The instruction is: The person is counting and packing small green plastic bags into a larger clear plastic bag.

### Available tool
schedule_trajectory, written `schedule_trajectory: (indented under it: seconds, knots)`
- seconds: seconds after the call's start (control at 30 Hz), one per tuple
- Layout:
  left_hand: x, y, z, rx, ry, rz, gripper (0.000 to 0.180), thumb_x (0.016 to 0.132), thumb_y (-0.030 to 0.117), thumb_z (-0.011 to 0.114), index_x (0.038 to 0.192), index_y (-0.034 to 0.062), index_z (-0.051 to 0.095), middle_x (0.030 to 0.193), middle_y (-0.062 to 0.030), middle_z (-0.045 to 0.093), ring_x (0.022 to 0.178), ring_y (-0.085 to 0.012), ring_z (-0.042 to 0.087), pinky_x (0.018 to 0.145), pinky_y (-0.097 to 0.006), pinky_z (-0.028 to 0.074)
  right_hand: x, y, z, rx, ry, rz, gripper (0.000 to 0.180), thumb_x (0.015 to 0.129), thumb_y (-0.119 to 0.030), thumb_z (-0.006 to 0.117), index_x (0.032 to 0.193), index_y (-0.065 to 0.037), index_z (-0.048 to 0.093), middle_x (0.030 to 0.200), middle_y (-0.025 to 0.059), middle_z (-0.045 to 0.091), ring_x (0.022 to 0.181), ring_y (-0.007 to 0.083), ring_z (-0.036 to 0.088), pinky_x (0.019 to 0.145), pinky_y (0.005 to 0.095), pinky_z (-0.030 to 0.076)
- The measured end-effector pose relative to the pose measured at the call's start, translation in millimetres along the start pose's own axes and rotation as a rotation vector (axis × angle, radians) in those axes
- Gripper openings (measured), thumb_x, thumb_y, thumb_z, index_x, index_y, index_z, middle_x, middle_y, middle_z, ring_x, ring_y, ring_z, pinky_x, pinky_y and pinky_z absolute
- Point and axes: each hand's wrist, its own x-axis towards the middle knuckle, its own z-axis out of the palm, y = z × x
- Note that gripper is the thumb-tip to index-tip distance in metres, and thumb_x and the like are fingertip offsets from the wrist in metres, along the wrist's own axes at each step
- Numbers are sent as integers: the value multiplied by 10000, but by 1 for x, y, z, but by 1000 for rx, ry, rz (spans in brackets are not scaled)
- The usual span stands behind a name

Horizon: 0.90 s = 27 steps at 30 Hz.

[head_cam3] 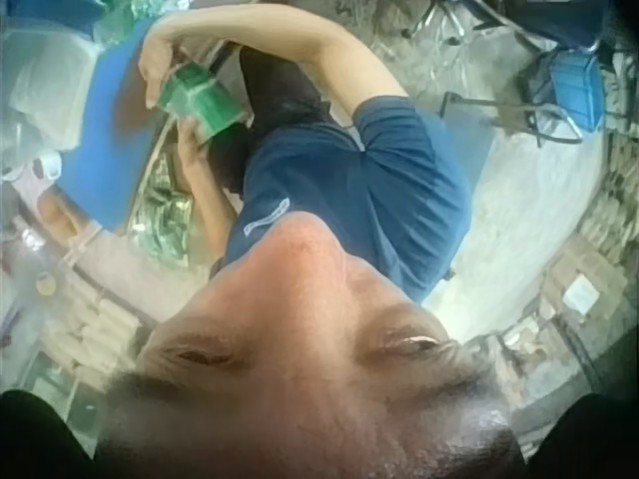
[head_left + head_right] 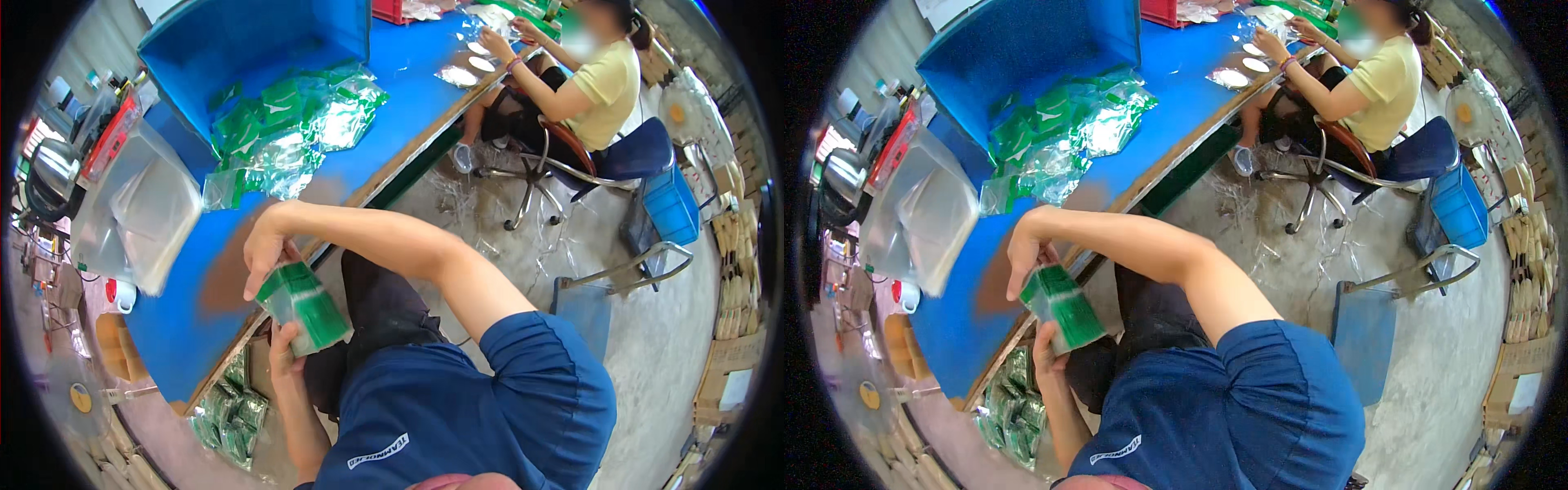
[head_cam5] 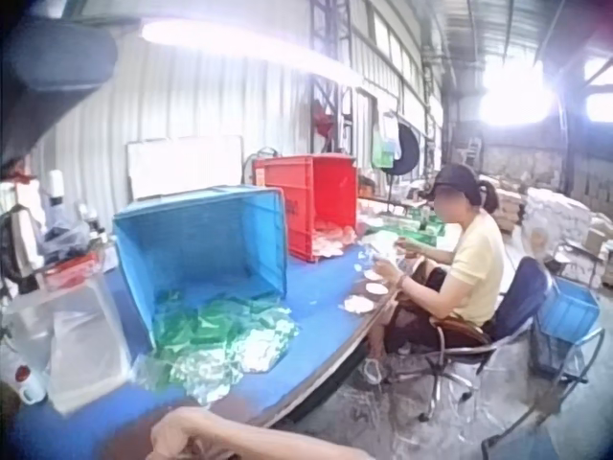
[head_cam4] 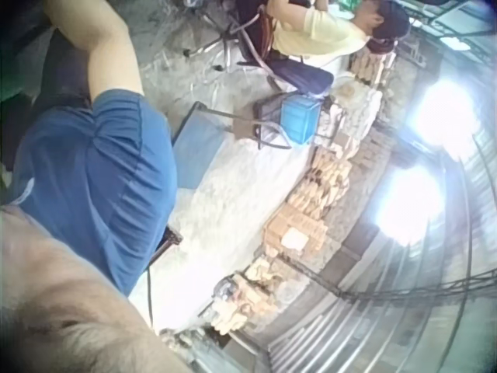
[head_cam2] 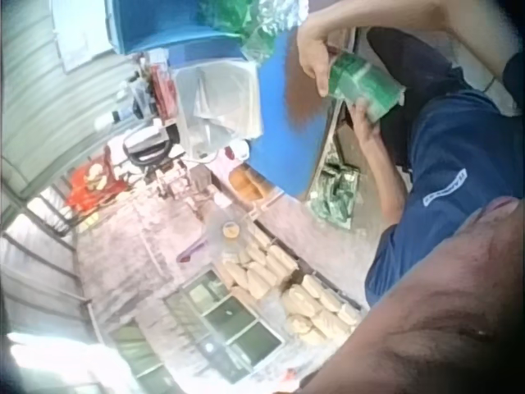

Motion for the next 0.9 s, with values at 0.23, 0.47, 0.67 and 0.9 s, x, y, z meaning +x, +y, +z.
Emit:
schedule_trajectory:
  seconds: [0.23, 0.47, 0.67, 0.9]
  knots:
    - [-7, 18, 44, 199, -52, 21, 952, 678, 332, 879, 1402, -40, 385, 1236, -122, 565, 1102, -222, 606, 922, -352, 520, 19, 3, 23, -361, -36, 104, 665, 846, -594, 660, 1056, 36, 703, 894, 146, 708, 769, 255, 699, 671, 369, 607]
    - [-15, 18, 37, 255, -2, 72, 988, 651, 306, 889, 1422, -19, 363, 1263, -128, 548, 1127, -241, 592, 950, -367, 507, 13, 21, 27, 40, -171, 78, 689, 851, -606, 655, 1102, 35, 694, 941, 159, 715, 793, 261, 709, 661, 397, 599]
    - [-15, 16, 39, 274, -31, 65, 1012, 647, 330, 884, 1443, -6, 357, 1276, -132, 553, 1130, -255, 600, 942, -377, 519, 29, 37, 46, -157, 262, -410, 513, 787, -364, 789, 1116, 13, 679, 968, 140, 729, 857, 277, 706, 797, 401, 563]
    - [-12, -18, -12, -231, -138, 83, 912, 780, 367, 820, 1479, 7, 358, 1328, -137, 587, 1167, -246, 615, 985, -413, 518, -6, 17, 37, 606, 873, -646, 372, 963, -307, 656, 1191, -15, 631, 895, 86, 731, 801, 180, 709, 708, 309, 565]
